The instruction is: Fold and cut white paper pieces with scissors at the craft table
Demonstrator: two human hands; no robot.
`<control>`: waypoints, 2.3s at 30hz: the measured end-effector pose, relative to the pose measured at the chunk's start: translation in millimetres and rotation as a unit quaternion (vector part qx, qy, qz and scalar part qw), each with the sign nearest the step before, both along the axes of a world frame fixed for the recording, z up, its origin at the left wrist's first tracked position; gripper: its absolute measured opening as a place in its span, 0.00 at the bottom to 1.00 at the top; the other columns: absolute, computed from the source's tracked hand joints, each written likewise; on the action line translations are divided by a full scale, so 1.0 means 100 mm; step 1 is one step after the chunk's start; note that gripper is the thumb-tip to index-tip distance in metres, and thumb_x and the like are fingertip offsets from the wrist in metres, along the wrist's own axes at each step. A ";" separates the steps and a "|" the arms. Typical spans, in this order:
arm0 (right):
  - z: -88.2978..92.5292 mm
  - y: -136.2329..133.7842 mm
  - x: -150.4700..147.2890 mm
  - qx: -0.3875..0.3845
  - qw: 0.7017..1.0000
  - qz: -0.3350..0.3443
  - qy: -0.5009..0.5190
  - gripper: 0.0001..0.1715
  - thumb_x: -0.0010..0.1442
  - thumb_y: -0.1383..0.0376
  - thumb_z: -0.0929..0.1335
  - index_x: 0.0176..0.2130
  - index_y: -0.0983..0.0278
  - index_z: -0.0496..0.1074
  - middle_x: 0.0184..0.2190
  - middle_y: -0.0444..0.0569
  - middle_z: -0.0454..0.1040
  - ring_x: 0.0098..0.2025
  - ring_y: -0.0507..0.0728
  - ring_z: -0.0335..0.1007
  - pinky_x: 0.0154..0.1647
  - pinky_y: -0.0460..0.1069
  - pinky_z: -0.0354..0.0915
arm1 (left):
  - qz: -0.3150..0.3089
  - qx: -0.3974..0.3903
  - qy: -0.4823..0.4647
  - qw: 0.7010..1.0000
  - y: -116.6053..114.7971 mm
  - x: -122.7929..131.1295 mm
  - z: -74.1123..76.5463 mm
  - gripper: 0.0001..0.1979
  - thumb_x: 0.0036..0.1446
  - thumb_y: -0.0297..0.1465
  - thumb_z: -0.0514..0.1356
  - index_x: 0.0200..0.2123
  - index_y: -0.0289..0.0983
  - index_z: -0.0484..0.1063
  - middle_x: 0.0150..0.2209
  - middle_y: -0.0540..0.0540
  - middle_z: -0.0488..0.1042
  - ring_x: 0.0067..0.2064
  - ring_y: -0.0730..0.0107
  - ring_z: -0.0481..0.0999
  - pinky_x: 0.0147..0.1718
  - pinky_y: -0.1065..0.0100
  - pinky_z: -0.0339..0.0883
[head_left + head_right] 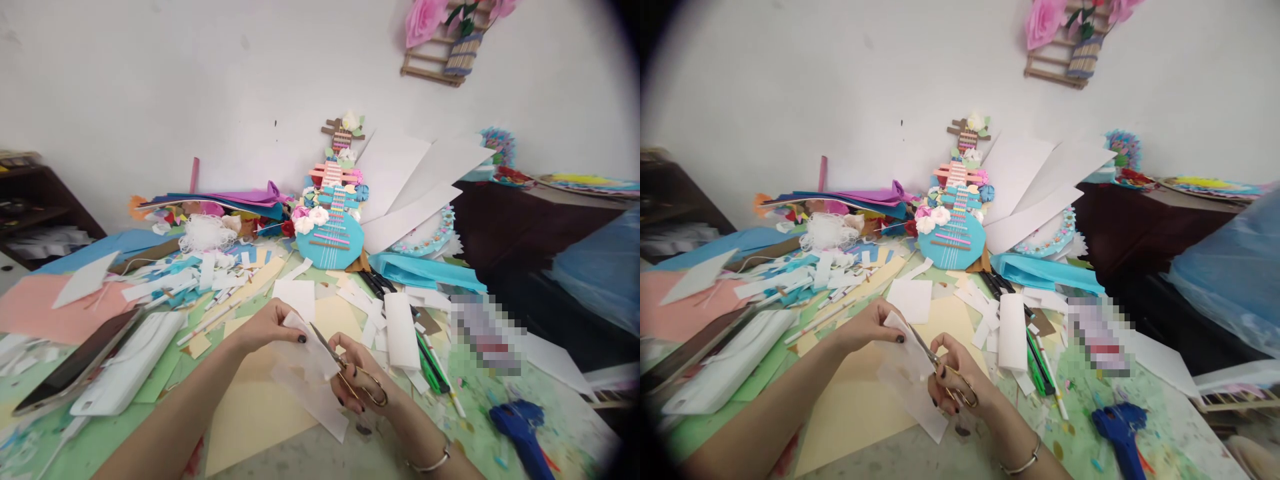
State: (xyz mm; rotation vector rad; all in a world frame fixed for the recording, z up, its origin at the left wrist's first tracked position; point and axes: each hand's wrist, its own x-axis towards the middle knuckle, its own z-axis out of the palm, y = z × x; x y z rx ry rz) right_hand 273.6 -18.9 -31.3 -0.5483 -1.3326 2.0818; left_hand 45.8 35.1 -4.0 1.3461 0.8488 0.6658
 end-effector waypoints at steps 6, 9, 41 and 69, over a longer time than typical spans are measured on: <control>0.01 -0.01 -0.02 -0.011 1.000 -0.005 -0.004 0.37 0.44 0.40 0.68 0.41 0.61 0.53 0.13 0.34 0.62 0.10 0.44 0.51 0.12 0.38 0.48 | -0.041 -0.002 -0.015 0.999 -0.03 0.08 -0.01 0.09 0.42 0.32 0.67 0.28 0.33 0.79 0.27 0.45 0.78 0.27 0.68 0.75 0.27 0.71 0.68; 0.02 -0.01 -0.03 -0.002 1.000 -0.011 -0.004 0.36 0.45 0.40 0.68 0.40 0.61 0.53 0.13 0.35 0.63 0.10 0.43 0.49 0.11 0.38 0.48 | -0.052 -0.007 -0.022 0.998 -0.03 0.10 -0.02 0.10 0.43 0.32 0.67 0.30 0.32 0.79 0.29 0.44 0.79 0.27 0.68 0.75 0.27 0.72 0.68; -0.06 -0.04 -0.07 -0.035 0.999 -0.022 -0.020 0.32 0.45 0.43 0.69 0.39 0.60 0.56 0.17 0.33 0.59 0.11 0.43 0.47 0.08 0.38 0.49 | -0.093 -0.002 0.000 0.996 -0.09 0.20 -0.02 0.10 0.42 0.31 0.67 0.32 0.34 0.79 0.29 0.45 0.79 0.26 0.72 0.73 0.25 0.76 0.65; -0.04 0.26 0.15 0.215 0.847 -0.289 -0.390 0.18 0.55 0.54 0.65 0.41 0.61 0.61 0.15 0.37 0.63 0.14 0.49 0.57 0.15 0.44 0.53 | 0.016 -0.046 -0.004 0.999 -0.03 0.15 -0.10 0.12 0.39 0.36 0.68 0.23 0.32 0.75 0.22 0.47 0.75 0.22 0.71 0.72 0.20 0.74 0.63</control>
